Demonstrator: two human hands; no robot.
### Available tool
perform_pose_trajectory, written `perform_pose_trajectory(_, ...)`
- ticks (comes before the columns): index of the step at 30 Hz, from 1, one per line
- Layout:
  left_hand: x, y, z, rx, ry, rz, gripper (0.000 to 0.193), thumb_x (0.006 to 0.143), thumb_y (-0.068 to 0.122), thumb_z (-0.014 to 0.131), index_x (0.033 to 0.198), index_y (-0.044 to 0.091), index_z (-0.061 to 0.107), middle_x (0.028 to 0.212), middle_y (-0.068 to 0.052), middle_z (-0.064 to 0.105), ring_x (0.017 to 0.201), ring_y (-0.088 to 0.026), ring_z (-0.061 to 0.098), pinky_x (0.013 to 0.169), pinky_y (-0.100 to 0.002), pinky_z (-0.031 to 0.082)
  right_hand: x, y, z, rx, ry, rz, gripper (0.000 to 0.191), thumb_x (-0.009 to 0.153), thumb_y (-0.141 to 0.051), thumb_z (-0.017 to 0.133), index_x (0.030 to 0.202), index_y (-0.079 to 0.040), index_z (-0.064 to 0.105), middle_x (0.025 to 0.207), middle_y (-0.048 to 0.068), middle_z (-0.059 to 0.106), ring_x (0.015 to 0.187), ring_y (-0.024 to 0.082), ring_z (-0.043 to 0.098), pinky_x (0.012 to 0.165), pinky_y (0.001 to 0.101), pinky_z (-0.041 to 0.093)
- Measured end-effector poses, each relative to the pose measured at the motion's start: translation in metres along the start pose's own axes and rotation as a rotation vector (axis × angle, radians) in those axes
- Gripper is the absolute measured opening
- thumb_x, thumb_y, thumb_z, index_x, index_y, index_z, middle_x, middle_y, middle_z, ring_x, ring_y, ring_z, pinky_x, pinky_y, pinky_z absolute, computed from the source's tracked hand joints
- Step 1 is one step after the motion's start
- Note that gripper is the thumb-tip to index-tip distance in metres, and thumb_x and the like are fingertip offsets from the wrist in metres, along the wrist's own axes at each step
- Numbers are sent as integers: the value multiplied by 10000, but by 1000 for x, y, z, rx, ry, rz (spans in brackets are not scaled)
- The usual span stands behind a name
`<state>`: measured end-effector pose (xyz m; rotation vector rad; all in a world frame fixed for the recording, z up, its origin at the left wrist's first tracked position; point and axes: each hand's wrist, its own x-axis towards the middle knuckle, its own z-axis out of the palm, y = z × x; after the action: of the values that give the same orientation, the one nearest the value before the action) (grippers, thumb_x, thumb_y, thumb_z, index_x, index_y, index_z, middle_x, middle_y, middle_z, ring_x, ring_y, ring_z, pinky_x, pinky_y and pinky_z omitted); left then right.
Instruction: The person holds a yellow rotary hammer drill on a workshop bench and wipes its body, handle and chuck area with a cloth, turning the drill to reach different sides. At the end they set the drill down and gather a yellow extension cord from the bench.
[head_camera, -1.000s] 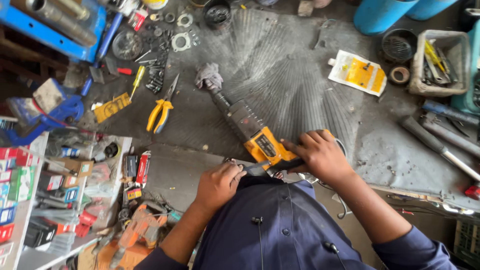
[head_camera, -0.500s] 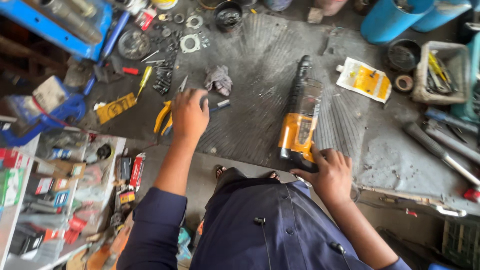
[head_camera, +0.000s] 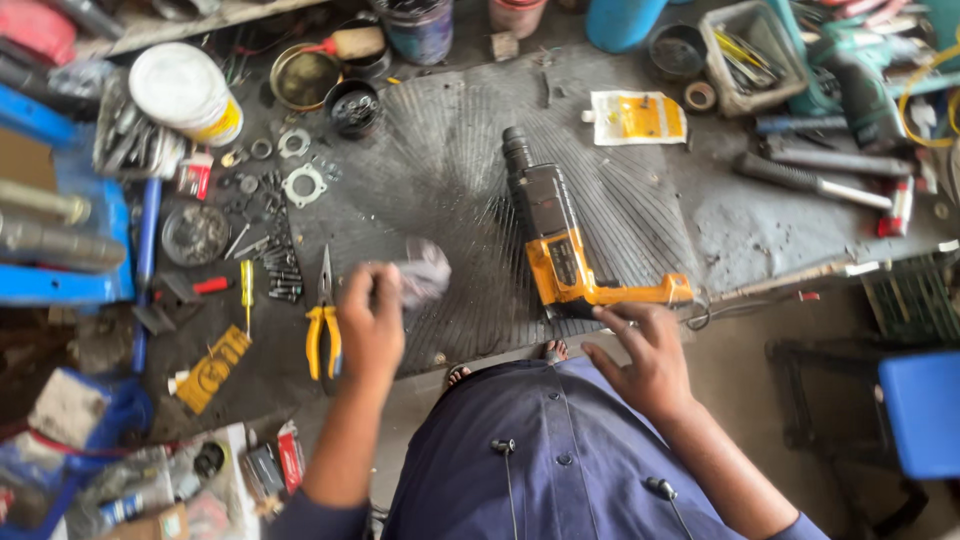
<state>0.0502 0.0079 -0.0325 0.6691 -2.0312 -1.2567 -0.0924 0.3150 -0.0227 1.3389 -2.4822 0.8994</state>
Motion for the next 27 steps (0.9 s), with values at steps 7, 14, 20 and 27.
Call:
perform_pose_trajectory(7,-44,9,18,-667,-694,-412,181,1053,216,565,1128,61,619,969,33,622,846,-46,566,759,-231,497,2,-72,24,480,-56,291,506,798,-119,801,1263,-2,640,1273,161,641,1156,294,641,959,377,512)
perform_pose_trajectory(14,-24,18,-3,-620,-878,-331,305,898,189,769,1146,65,641,1024,25,657,945,-61,613,852,-247,517,-16,-104,42,594,18,479,143,793,-44,819,898,-21,725,1015,103,742,1015,229,709,906,337,537)
perform_pose_trajectory(20,-5,16,-30,40,-810,479,208,761,180,838,908,85,726,1072,-58,684,981,-267,657,865,-374,518,-62,-108,54,723,145,736,126,912,-122,754,899,-14,690,843,15,689,877,91,607,769,253,501)
perform_pose_trajectory(27,-17,-16,-47,-808,-1001,-265,310,878,249,875,1002,44,678,1164,-104,670,992,-163,634,860,-320,536,-53,-123,77,627,129,915,255,947,-172,810,852,11,661,743,14,601,707,68,494,608,244,420)
